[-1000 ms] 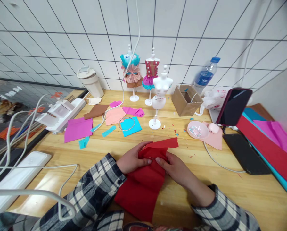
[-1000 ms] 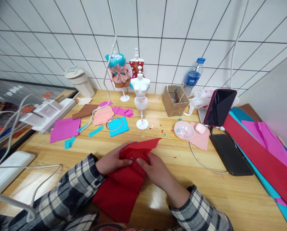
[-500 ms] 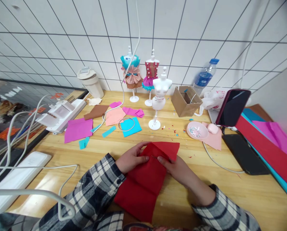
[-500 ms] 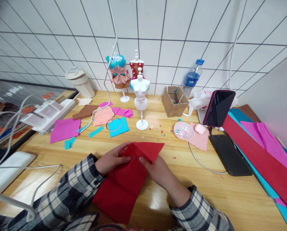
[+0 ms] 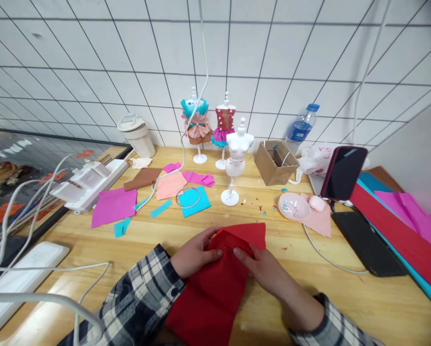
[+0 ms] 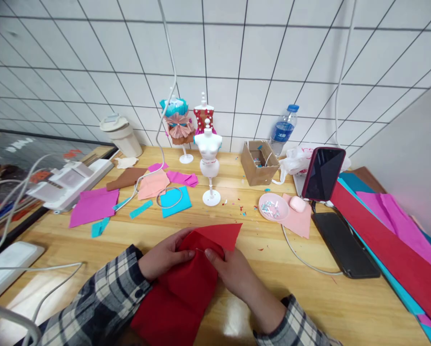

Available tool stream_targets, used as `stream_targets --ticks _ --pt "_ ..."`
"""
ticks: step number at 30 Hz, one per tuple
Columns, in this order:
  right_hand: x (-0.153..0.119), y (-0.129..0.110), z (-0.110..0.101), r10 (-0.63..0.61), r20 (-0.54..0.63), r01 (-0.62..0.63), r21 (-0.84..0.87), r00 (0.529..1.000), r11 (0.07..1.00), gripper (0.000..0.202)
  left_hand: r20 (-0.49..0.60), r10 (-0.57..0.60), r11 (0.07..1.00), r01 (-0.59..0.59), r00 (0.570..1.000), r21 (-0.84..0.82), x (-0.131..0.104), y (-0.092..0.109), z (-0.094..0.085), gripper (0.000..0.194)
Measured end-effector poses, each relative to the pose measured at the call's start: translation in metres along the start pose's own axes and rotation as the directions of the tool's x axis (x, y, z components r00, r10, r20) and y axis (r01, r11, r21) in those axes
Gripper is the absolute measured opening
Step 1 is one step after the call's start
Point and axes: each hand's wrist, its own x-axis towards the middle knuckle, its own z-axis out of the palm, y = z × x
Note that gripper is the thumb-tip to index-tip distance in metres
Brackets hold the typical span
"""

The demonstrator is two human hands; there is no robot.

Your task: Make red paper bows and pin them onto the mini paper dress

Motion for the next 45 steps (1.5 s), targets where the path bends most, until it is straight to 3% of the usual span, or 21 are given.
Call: stream_targets --ticks 8,15,25,31,38,42,44,45 --pt "0.002 0.002 0.001 -0.056 0.000 0.056 0.107 0.998 0.993 0.050 0.015 0.011 1.000 -0.012 1.000 0.018 0.001 -0.006 -0.008 0.050" --pt "-0.001 -0.004 0.001 0.097 0.103 -0.100 0.026 0.990 0.995 0.049 0.027 0.003 0.998 -0.001 1.000 -0.055 0.001 -0.006 -0.006 0.053" --pt "0.002 -0.009 0.004 0.077 0.094 -0.080 0.036 0.993 0.996 0.039 0.090 0.071 0.997 -0.070 0.993 -0.009 0.002 -0.001 0.001 0.052" --pt "0.003 -0.012 0.002 -0.053 0.092 0.039 0.154 0.994 0.987 0.037 0.098 0.057 0.998 -0.057 0.994 -0.004 0.002 -0.001 0.003 0.053" --pt "0.000 -0.005 0.003 -0.025 0.070 0.023 0.023 0.997 0.999 0.034 0.094 0.045 0.999 -0.042 0.995 -0.033 0.001 -0.003 0.001 0.053" --pt "-0.006 -0.007 -0.022 -0.104 0.007 0.103 -0.245 0.995 0.964 0.034 -0.014 0.076 0.996 -0.077 0.997 -0.044 0.001 -0.003 -0.001 0.057" --pt "-0.015 -0.004 -0.055 -0.194 -0.098 0.138 -0.410 0.976 0.902 0.044 -0.097 0.045 0.994 -0.054 0.994 -0.090 0.000 -0.002 -0.002 0.062" --pt "-0.021 0.002 -0.076 -0.184 -0.206 0.063 -0.485 0.961 0.872 0.045 -0.134 0.020 0.992 -0.036 0.991 -0.118 -0.001 -0.002 -0.001 0.064"
